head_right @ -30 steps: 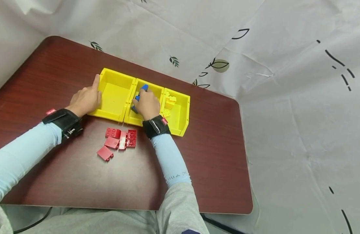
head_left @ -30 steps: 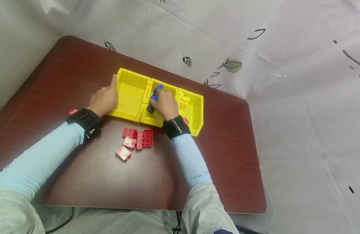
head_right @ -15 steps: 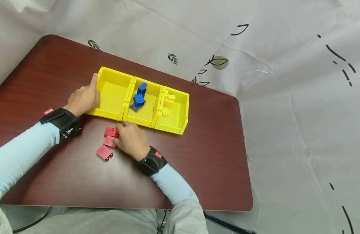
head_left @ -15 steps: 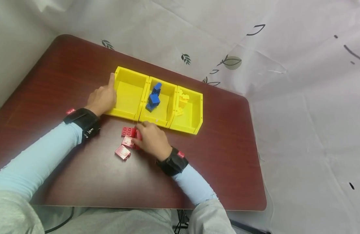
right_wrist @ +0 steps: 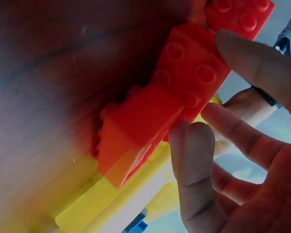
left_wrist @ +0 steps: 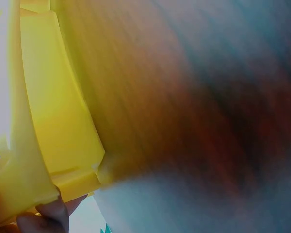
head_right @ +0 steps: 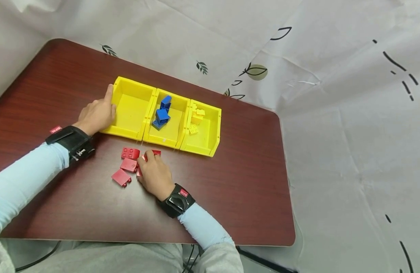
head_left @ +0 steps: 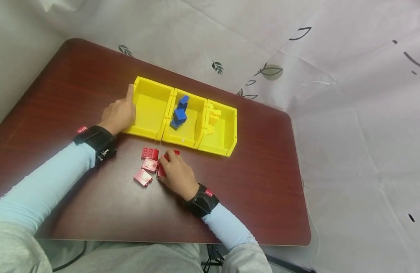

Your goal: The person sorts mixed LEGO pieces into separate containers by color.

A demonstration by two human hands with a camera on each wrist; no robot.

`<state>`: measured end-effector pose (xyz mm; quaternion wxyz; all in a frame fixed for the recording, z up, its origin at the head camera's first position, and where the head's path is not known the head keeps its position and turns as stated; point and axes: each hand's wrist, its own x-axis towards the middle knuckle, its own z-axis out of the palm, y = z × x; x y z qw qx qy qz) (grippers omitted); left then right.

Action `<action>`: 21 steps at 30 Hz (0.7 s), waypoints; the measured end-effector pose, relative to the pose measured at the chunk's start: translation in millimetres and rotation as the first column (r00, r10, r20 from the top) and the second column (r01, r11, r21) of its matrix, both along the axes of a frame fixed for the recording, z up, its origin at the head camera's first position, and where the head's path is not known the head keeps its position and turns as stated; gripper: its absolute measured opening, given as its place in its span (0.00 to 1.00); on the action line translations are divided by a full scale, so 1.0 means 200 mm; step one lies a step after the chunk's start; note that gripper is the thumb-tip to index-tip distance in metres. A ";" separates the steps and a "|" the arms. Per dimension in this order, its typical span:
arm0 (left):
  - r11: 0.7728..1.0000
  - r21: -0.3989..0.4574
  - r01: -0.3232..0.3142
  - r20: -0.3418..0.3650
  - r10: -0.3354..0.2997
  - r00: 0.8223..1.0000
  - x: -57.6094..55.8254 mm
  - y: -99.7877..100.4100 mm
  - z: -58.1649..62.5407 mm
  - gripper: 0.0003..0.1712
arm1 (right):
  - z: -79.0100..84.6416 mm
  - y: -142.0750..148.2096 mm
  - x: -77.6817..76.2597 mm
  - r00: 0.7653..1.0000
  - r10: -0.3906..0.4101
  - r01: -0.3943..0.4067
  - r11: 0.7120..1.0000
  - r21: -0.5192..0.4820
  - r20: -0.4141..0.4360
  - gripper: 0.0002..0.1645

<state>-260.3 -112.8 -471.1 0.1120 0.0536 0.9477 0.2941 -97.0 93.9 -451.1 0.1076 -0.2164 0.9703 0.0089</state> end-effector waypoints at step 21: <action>1.000 -0.023 0.015 -0.023 -0.016 1.000 -0.01 0.01 0.00 0.45 | 0.00 0.02 0.09 0.998 0.003 -0.002 1.000 -0.015 0.057 0.34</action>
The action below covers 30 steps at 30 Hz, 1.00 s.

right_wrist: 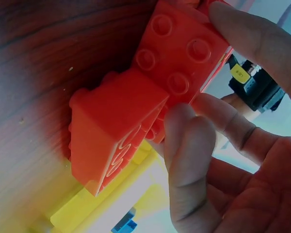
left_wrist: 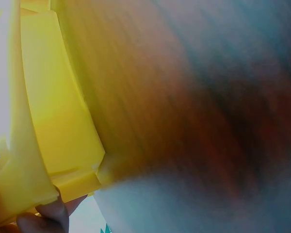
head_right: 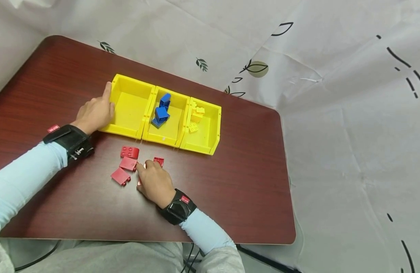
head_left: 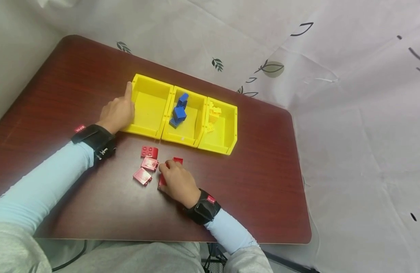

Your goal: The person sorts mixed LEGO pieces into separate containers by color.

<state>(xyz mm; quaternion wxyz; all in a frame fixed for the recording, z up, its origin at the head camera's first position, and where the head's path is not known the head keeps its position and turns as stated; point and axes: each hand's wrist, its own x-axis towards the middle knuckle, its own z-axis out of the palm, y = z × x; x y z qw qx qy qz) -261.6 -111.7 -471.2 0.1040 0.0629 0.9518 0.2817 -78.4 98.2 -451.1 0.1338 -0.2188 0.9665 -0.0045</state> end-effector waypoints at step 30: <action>1.000 -0.012 0.015 -0.008 -0.015 1.000 0.01 0.00 0.01 0.45 | 0.45 -0.30 -0.83 0.985 -0.170 0.165 0.977 -0.134 -0.024 0.28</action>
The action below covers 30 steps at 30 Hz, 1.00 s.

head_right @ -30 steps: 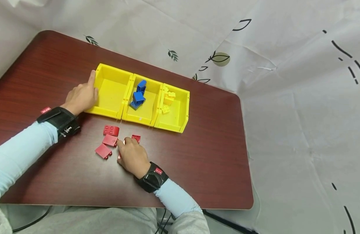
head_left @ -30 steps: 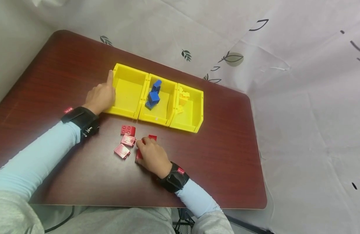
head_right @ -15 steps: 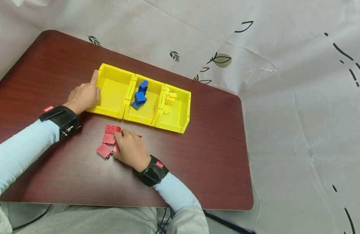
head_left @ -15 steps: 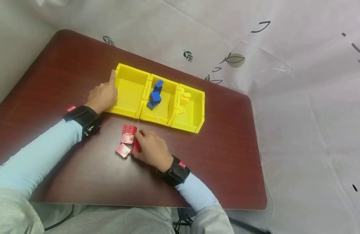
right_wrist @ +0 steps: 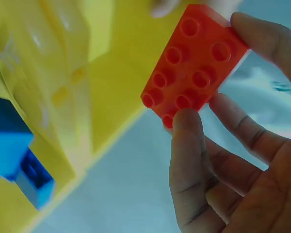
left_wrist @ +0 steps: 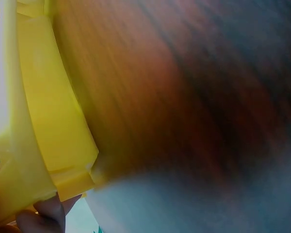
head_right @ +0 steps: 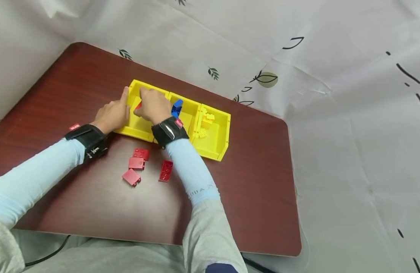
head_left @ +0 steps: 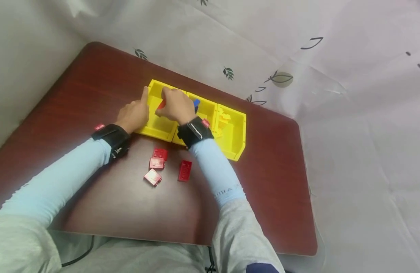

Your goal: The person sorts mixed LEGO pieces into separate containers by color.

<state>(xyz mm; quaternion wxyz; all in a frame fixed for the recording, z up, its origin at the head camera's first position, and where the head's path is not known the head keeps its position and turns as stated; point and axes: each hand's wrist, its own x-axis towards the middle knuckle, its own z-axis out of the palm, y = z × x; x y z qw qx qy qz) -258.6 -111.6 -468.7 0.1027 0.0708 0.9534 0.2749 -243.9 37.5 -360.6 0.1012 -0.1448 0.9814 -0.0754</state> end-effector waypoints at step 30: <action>0.994 0.093 0.052 -0.072 -0.045 0.996 0.00 0.18 -0.02 0.45 | -0.30 -0.07 -0.20 0.964 -0.260 0.248 0.956 0.158 0.056 0.22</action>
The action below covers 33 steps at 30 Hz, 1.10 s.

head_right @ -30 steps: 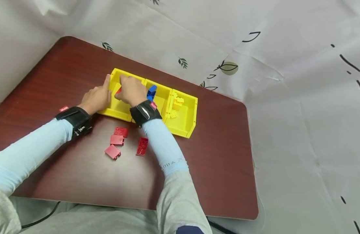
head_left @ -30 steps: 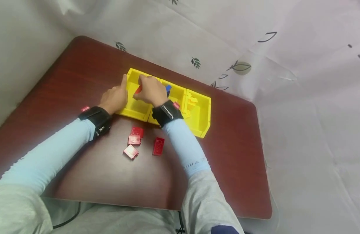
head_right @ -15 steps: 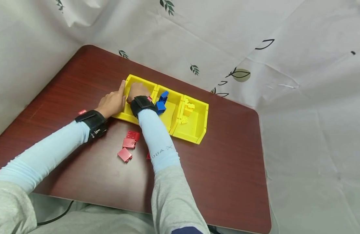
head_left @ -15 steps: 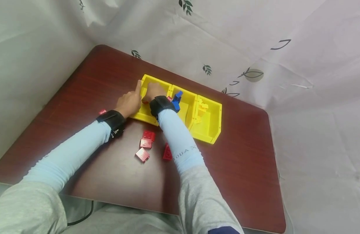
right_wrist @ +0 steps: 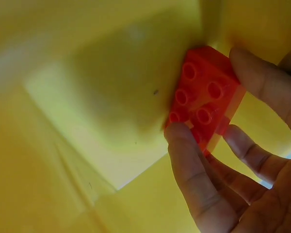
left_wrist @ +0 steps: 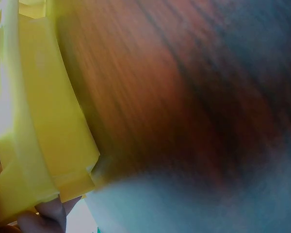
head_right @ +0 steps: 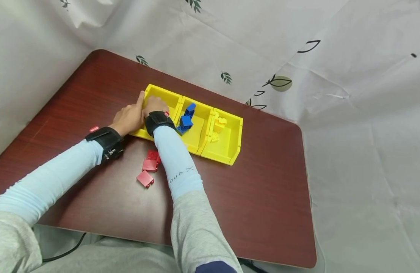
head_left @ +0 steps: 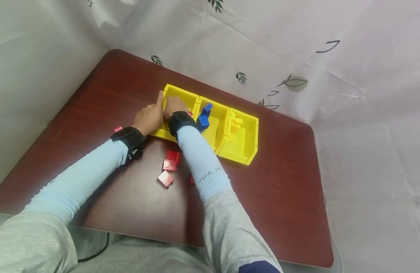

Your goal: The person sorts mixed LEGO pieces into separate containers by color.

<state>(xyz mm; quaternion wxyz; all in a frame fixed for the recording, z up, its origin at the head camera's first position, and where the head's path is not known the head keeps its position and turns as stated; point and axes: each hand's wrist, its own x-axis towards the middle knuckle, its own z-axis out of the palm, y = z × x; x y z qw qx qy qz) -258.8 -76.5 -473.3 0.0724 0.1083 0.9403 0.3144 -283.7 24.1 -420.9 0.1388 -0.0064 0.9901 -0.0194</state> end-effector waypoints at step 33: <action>0.999 -0.052 0.002 -0.015 -0.003 1.000 -0.01 0.01 0.00 0.47 | 0.23 0.20 0.32 0.987 0.158 -0.155 0.962 -0.226 -0.004 0.33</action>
